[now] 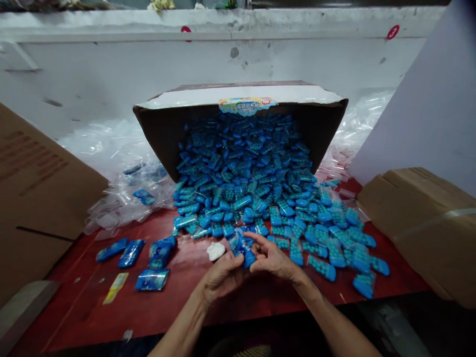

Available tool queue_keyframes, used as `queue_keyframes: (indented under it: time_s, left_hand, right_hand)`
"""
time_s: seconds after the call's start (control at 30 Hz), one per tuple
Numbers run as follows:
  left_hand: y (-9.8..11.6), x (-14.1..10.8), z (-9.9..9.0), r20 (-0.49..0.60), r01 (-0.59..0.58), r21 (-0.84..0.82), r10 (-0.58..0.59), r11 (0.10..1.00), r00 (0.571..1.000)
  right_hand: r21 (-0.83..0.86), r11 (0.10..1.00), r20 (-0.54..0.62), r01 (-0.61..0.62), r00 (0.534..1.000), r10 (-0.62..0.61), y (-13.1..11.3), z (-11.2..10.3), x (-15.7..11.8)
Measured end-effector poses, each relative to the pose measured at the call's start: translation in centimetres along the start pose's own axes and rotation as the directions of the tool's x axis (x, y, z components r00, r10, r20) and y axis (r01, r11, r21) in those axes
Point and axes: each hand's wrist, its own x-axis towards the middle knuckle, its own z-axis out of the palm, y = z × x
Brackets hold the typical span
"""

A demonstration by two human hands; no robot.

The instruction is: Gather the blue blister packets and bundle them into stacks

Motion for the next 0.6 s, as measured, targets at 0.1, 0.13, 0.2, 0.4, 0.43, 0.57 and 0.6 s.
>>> queue_keyframes:
  time_s: [0.1, 0.13, 0.2, 0.4, 0.43, 0.57, 0.6]
  left_hand:
    - [-0.1, 0.1, 0.0, -0.023, 0.005, 0.005, -0.005, 1.0, 1.0]
    - [-0.2, 0.1, 0.0, -0.036, 0.013, 0.012, -0.012, 1.0, 0.999]
    - [-0.2, 0.1, 0.1, -0.071, 0.026, 0.029, -0.024, 0.999, 0.997]
    - [-0.2, 0.1, 0.7, -0.155, 0.053, 0.024, -0.049, 0.998, 0.987]
    - [-0.2, 0.1, 0.9, -0.166, 0.056, 0.024, -0.051, 0.998, 0.985]
    - [-0.4, 0.6, 1.6, -0.247, -0.042, 0.048, 0.053, 0.998, 0.968]
    - [-0.6, 0.8, 1.8, -0.272, -0.09, 0.057, 0.102, 0.994, 0.957]
  right_hand:
    - [-0.02, 1.0, 0.007, -0.007, 1.0, 0.007, -0.3, 0.1, -0.1]
    - [-0.03, 1.0, 0.006, -0.002, 1.0, 0.002, -0.4, 0.2, -0.1]
    - [-0.038, 0.999, -0.002, 0.006, 1.0, -0.006, -0.5, 0.3, -0.1]
    - [-0.018, 1.0, 0.0, -0.023, 1.0, 0.023, 0.0, 0.0, -0.3]
    - [-0.035, 0.999, -0.015, -0.022, 1.0, 0.021, 0.2, -0.1, -0.4]
    - [-0.212, 0.977, -0.215, 0.011, 0.975, -0.058, 0.4, 0.2, -0.6]
    - [-0.254, 0.967, -0.276, 0.02, 0.957, -0.092, 0.4, 0.4, -0.6]
